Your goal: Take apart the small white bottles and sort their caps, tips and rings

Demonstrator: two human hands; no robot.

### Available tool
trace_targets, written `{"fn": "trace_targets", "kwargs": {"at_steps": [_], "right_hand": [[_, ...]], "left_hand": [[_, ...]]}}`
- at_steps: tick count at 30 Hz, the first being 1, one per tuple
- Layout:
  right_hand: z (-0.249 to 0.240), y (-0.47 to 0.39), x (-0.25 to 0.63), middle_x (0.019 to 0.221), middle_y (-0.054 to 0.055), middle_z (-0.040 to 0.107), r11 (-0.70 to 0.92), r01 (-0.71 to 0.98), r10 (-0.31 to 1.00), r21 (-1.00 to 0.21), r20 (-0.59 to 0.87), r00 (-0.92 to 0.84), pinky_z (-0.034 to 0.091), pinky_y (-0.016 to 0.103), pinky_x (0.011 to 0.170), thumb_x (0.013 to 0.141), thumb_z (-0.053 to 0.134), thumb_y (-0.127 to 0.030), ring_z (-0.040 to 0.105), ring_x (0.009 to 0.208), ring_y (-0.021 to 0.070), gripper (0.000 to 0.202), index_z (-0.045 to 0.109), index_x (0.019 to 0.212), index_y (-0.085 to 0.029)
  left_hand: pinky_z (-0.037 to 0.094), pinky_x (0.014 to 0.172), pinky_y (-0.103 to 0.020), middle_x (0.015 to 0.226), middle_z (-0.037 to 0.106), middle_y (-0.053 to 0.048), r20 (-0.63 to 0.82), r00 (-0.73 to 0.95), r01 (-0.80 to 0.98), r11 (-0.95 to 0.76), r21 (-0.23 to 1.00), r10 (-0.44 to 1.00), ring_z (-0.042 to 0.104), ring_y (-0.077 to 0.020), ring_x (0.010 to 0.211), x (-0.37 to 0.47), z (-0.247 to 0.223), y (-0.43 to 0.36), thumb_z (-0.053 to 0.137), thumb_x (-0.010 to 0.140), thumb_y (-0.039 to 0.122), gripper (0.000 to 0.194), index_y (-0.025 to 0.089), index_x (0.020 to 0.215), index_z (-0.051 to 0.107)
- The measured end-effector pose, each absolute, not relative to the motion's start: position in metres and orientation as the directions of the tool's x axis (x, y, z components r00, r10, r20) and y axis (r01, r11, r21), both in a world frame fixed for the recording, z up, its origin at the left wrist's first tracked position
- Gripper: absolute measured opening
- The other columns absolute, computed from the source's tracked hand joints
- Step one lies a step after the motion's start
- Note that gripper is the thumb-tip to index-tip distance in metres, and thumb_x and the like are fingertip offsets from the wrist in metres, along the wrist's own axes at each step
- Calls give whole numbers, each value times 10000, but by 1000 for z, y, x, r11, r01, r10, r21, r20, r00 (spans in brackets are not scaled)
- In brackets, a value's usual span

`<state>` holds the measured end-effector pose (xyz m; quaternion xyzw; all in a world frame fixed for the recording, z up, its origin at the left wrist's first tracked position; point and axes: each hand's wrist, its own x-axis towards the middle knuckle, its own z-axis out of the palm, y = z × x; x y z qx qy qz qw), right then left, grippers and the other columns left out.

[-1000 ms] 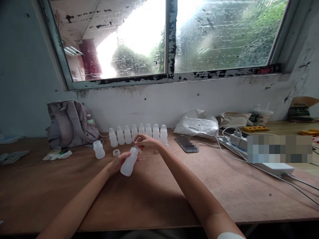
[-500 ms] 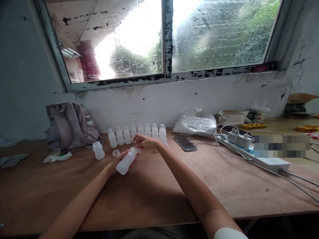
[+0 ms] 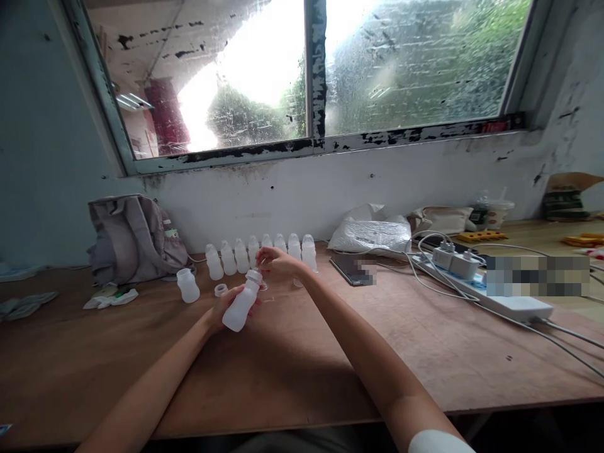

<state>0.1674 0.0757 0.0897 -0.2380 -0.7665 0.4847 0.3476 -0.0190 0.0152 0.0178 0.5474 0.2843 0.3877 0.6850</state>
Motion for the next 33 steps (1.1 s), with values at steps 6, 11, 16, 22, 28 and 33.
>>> {"fn": "trace_targets", "kwargs": {"at_steps": [6,11,16,22,28,33], "right_hand": [[82,91,175,723,7,551,309,-39,841,-950,292,-455,414,209,521,594,566,-125,527,568,91,206,495,784,-163],[72,104,180,726,23,562,195,-75,897,-978,209,-389,435,222,537,580,578,-88,542,572,102,241,497,798,-152],[64,107,180,676,11,555,155,-46,912,-987,161,-377,422,197,500,569,577,-65,511,534,81,230,509,771,-152],[61,104,176,537,-18,519,204,102,883,-974,138,-449,378,183,447,581,594,-116,465,461,69,168,550,742,-136],[55,98,166,515,-7,534,350,431,802,-832,28,-597,371,180,411,592,575,-143,483,462,84,93,598,680,-121],[50,94,159,509,-6,541,435,580,784,-688,-27,-620,377,175,404,592,550,-121,496,465,87,75,604,644,-129]], "left_hand": [[407,673,-252,930,578,-78,385,233,164,-426,890,893,540,-180,808,-21,32,30,575,644,412,406,141,947,575],[400,699,-252,924,559,-61,593,21,769,-392,505,805,531,-173,804,-54,64,48,562,641,478,413,174,921,572],[380,736,-329,874,601,-88,557,-90,984,-12,178,826,537,-256,863,-97,94,59,515,618,583,476,182,872,550],[375,736,-348,893,624,-93,414,-231,970,173,174,880,551,-277,882,-134,108,73,481,565,665,584,197,913,514],[345,772,-384,903,625,-110,349,-213,973,164,164,913,536,-298,915,-141,95,84,479,559,669,586,198,906,517],[324,801,-416,952,611,-129,292,-204,976,169,141,934,516,-306,947,-140,85,82,496,575,635,576,183,933,510]]}}
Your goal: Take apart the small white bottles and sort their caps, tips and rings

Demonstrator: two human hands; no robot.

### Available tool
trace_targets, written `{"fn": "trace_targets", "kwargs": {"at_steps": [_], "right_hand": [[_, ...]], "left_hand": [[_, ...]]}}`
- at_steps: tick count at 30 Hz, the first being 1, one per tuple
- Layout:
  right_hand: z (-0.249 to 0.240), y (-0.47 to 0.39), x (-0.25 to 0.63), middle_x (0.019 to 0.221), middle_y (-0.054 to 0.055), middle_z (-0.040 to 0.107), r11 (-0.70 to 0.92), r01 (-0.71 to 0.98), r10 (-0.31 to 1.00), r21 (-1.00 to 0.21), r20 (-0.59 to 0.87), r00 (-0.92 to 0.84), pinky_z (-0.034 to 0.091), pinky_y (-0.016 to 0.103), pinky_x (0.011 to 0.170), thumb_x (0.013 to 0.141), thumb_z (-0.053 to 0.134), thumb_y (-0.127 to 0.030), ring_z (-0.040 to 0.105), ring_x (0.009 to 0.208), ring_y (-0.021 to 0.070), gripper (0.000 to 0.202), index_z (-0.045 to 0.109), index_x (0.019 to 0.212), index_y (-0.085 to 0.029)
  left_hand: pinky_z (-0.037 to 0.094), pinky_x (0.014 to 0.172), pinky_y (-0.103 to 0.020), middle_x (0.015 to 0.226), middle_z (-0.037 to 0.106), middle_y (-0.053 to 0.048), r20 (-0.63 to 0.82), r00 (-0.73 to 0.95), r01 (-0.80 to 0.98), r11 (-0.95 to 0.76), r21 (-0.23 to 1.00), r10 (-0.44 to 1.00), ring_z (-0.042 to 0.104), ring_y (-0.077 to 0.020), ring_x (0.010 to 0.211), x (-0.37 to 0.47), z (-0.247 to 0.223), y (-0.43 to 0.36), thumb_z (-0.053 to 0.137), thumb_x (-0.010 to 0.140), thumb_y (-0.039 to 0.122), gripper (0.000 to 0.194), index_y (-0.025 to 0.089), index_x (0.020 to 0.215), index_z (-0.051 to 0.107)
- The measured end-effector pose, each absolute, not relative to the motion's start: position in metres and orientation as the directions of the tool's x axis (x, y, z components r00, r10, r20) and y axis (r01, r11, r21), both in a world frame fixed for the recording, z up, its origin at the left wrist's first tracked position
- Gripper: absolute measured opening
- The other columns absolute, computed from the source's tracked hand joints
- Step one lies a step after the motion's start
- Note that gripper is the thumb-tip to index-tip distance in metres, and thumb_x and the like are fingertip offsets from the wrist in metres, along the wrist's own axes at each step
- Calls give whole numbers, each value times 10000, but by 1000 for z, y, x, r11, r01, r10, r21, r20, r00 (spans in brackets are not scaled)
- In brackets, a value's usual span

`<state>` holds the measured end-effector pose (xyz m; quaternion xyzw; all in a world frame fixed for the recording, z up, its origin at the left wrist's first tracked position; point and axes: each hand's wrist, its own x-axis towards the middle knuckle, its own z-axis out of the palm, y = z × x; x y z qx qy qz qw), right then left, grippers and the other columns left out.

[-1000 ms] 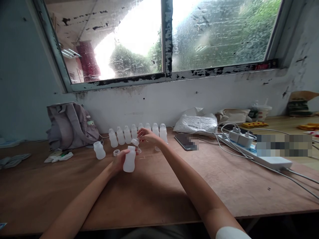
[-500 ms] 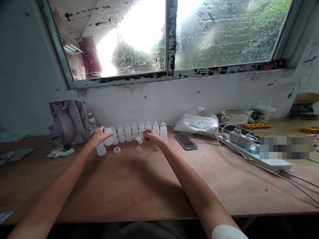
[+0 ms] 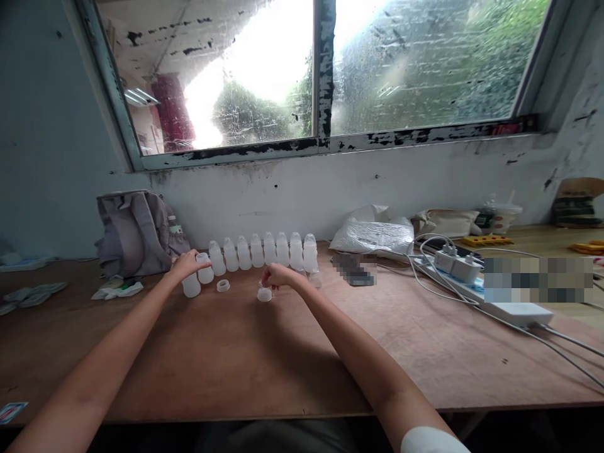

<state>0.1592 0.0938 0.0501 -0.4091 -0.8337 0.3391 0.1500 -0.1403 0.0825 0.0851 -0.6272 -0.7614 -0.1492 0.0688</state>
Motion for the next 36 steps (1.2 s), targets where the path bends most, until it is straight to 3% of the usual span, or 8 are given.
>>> {"fn": "trace_targets", "kwargs": {"at_steps": [7,17,25,30,33,36], "right_hand": [[49,86,151,580,14,583,440,653,799,-616,-63,-598,393,174,402,606,553,-132,523,471,89,89,605,678,-132],[52,78,147,612,14,570,453,712,798,-537,-111,-592,401,193,396,620,562,-141,510,422,82,138,592,755,-144],[50,78,147,560,5,544,462,733,800,-499,-123,-588,389,194,400,627,591,-207,494,411,84,199,588,814,-138],[47,77,146,574,-2,556,456,756,799,-468,-159,-580,388,193,397,603,617,-224,495,384,80,326,551,912,-143],[48,76,145,592,3,558,463,763,803,-452,-152,-577,382,185,385,594,604,-195,499,384,79,306,551,890,-139],[49,73,145,580,11,559,480,756,800,-446,-130,-585,374,180,374,592,583,-165,504,392,85,239,561,827,-128]], "left_hand": [[374,738,-407,1005,589,-127,236,-219,971,188,146,947,529,-312,933,-144,76,76,455,634,603,576,205,1049,448],[390,718,-418,1039,548,-163,320,-246,969,232,80,915,522,-346,937,-137,68,72,376,682,625,655,204,1184,352],[368,719,-475,1140,443,-209,378,-334,942,292,167,863,504,-376,929,-129,68,69,273,686,680,715,195,1206,350],[338,760,-505,1160,416,-217,400,-388,912,282,298,830,458,-387,986,-127,67,71,239,700,675,727,152,1190,366],[284,834,-524,1158,423,-199,512,-427,894,265,360,746,393,-377,1056,-129,73,68,247,733,632,666,131,1137,418],[258,910,-442,1170,432,-142,715,-303,943,89,321,630,359,-306,1100,-121,81,60,281,793,509,493,155,1086,459]]}}
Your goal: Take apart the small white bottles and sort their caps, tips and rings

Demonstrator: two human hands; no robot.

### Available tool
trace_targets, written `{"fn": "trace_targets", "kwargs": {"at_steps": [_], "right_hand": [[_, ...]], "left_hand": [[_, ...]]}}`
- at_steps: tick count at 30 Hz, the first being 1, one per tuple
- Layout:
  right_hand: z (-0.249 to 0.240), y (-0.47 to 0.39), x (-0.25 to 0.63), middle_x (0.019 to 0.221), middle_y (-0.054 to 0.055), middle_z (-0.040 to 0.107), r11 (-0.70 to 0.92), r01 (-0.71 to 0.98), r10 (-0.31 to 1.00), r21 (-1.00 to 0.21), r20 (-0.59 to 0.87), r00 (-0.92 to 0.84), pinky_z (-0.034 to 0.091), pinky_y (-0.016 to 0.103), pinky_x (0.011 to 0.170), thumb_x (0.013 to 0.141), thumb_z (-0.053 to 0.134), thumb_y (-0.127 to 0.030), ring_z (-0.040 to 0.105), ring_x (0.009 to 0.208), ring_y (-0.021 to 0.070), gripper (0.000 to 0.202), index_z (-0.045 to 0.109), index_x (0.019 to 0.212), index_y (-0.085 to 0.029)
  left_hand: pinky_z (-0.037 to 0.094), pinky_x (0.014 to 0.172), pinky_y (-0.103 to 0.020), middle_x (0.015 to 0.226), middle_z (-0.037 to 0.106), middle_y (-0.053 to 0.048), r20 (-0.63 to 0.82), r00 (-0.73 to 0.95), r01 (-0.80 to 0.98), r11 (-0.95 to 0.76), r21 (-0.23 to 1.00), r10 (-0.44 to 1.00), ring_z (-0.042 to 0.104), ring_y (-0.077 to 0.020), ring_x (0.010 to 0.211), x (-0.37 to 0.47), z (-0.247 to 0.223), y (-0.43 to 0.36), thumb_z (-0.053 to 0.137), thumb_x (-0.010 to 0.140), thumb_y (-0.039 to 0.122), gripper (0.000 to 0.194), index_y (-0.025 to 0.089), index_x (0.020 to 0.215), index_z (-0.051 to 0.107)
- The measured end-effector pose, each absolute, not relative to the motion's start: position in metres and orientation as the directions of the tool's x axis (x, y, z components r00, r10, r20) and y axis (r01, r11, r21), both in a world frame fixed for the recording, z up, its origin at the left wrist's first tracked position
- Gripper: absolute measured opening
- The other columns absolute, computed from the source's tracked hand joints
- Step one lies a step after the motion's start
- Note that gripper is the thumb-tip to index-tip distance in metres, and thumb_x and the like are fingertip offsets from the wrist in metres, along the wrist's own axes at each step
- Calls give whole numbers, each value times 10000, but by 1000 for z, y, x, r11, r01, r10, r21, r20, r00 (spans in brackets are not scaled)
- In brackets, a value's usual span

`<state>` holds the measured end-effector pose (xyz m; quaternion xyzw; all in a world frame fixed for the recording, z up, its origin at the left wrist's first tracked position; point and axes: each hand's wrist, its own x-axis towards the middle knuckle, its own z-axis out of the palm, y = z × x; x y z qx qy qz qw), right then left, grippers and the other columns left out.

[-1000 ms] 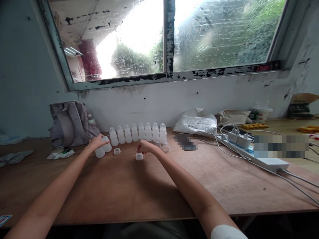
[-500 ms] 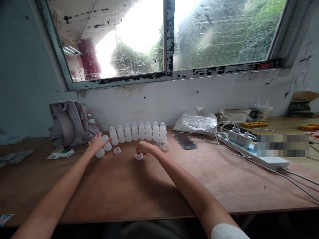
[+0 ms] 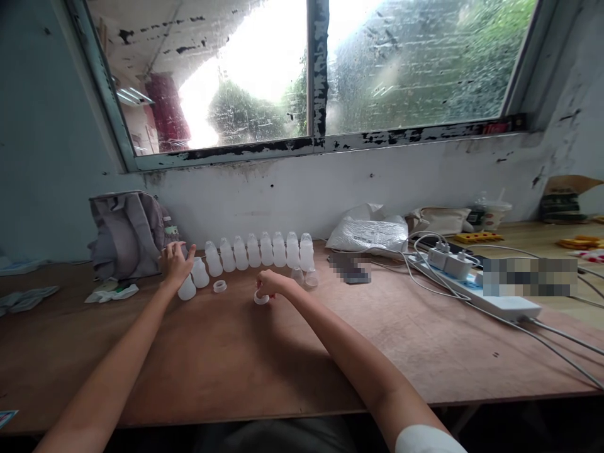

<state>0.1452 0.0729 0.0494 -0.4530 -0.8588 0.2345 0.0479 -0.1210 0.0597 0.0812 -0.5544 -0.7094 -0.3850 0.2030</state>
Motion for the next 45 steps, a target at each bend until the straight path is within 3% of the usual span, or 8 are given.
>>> {"fn": "trace_targets", "kwargs": {"at_steps": [3,6,12,16,26,33,39,45], "right_hand": [[51,70,145,615,36,589,503,732,800,-461,-72,-595,372,187,369,593,565,-138,508,394,91,207,564,799,-122],[53,69,145,595,38,598,520,718,798,-462,-36,-602,368,185,363,602,536,-113,511,391,95,160,573,757,-122],[52,74,147,533,7,580,546,679,812,-491,111,-573,370,169,364,649,492,-120,506,379,83,111,587,705,-131],[53,79,152,612,21,603,534,631,826,-562,191,-530,376,159,370,665,512,-157,503,397,69,117,584,753,-128],[59,86,161,601,-15,546,503,500,739,-705,51,-672,415,155,425,638,519,-108,527,467,72,235,586,860,-144],[46,98,166,674,20,574,396,783,908,-480,75,-413,374,185,414,668,549,-172,510,444,85,198,535,865,-160],[8,105,157,891,101,560,344,845,939,-409,159,-305,392,242,603,612,552,-118,548,790,203,258,496,861,-155],[-8,112,158,913,93,553,331,840,941,-429,214,-262,370,249,646,646,515,-178,527,822,199,280,457,919,-164]], "left_hand": [[281,922,-354,1066,511,-90,765,-68,943,-210,260,640,417,-236,1038,-96,79,50,341,808,385,329,182,1013,499],[305,910,-340,1006,544,-71,679,152,841,-454,293,719,447,-221,995,-61,59,46,458,758,319,278,190,999,509],[397,793,-315,1002,560,-80,340,391,563,-515,647,855,512,-208,918,-12,19,52,619,616,381,538,185,1095,469],[409,743,-296,934,596,-65,310,361,576,-472,668,879,548,-208,846,-5,21,57,599,619,430,455,182,998,553],[388,806,-305,979,604,-53,364,363,591,-514,621,858,540,-216,898,-19,8,53,608,617,366,415,207,997,558],[183,976,-417,1097,538,-56,472,195,889,-358,285,860,414,-226,1074,-39,-8,59,519,701,337,379,221,1061,490],[117,964,-520,1270,377,-105,335,-28,972,-52,227,942,242,-267,1198,-55,-22,69,375,772,434,429,206,1128,447],[196,938,-513,1308,327,-90,263,-11,965,-59,256,965,204,-276,1219,-54,-25,70,294,805,407,474,257,1255,298]]}}
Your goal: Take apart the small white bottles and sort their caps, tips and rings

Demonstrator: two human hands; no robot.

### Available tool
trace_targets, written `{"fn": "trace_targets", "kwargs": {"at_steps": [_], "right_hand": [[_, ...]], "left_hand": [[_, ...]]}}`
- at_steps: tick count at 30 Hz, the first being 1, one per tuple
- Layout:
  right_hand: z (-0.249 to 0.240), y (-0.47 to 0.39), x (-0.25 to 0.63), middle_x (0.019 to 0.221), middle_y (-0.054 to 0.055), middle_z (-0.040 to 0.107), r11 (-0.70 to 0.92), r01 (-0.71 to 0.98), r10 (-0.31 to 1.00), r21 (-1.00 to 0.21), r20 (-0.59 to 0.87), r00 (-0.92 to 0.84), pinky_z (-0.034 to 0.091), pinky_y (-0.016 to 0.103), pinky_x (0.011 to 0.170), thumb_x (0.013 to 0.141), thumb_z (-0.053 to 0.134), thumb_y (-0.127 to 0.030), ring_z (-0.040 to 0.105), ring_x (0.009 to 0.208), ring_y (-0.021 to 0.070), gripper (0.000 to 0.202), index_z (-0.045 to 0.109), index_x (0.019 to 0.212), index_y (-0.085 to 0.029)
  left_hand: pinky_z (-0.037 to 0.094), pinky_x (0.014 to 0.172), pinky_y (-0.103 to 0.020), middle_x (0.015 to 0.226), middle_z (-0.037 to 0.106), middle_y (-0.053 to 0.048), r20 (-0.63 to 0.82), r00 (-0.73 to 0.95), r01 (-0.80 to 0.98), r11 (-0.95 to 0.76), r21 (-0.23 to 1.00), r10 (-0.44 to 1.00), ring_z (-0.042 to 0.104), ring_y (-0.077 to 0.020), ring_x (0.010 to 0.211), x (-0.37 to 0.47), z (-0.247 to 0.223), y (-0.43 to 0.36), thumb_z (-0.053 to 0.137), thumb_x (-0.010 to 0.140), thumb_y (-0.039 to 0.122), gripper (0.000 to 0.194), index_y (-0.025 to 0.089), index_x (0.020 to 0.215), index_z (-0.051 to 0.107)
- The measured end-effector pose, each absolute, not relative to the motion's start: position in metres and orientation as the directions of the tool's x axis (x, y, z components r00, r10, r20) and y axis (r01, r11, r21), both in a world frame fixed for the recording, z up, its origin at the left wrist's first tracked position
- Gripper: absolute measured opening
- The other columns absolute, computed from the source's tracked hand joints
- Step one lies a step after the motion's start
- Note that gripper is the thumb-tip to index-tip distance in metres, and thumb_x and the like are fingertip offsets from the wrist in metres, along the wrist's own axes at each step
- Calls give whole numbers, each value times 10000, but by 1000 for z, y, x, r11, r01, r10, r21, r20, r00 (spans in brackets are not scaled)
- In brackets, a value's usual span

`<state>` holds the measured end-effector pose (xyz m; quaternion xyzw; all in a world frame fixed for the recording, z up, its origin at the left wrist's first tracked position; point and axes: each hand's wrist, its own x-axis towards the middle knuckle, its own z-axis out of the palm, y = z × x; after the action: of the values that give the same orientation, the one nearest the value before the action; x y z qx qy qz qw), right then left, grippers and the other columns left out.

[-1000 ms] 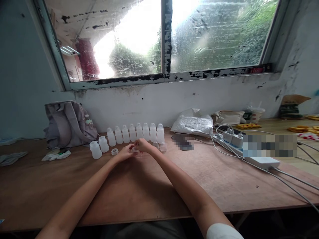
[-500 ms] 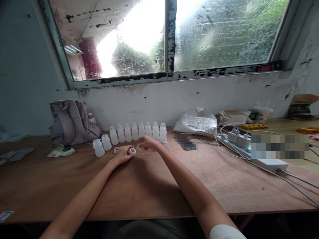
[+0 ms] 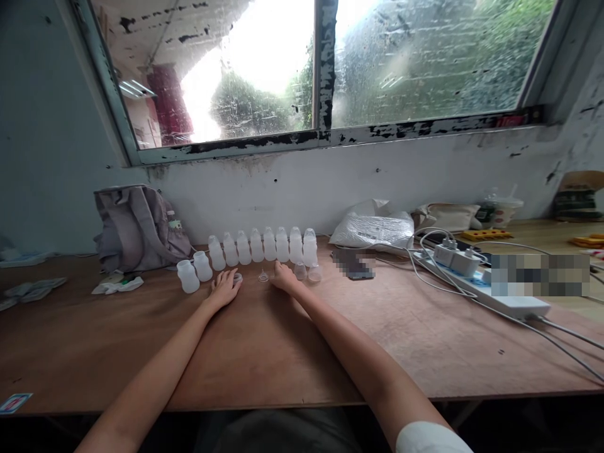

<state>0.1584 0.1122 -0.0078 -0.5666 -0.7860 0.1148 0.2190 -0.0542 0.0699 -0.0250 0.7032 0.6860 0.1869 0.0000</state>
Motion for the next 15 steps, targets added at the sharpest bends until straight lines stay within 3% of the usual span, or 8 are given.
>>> {"fn": "trace_targets", "kwargs": {"at_steps": [6,11,15], "right_hand": [[-11,117,162,874,75,568,355,812,931,-464,250,-265,357,219,619,646,529,-197,522,765,169,191,486,828,-161],[-8,114,164,846,74,573,362,796,929,-485,260,-263,355,228,623,650,561,-236,522,762,175,208,497,831,-156],[-4,110,165,834,68,575,367,780,928,-507,254,-272,360,226,614,664,583,-284,529,754,171,300,482,914,-154]], "left_hand": [[189,927,-539,1307,320,-97,291,4,970,-75,233,957,198,-293,1224,-54,-27,69,289,815,387,424,293,1223,352],[255,947,-421,1258,387,-108,473,58,965,-170,198,879,287,-249,1183,-49,-19,67,353,795,346,426,188,1186,410],[266,950,-360,1194,460,-95,631,69,964,-214,157,772,370,-217,1121,-45,12,73,391,768,265,393,165,1143,450]]}}
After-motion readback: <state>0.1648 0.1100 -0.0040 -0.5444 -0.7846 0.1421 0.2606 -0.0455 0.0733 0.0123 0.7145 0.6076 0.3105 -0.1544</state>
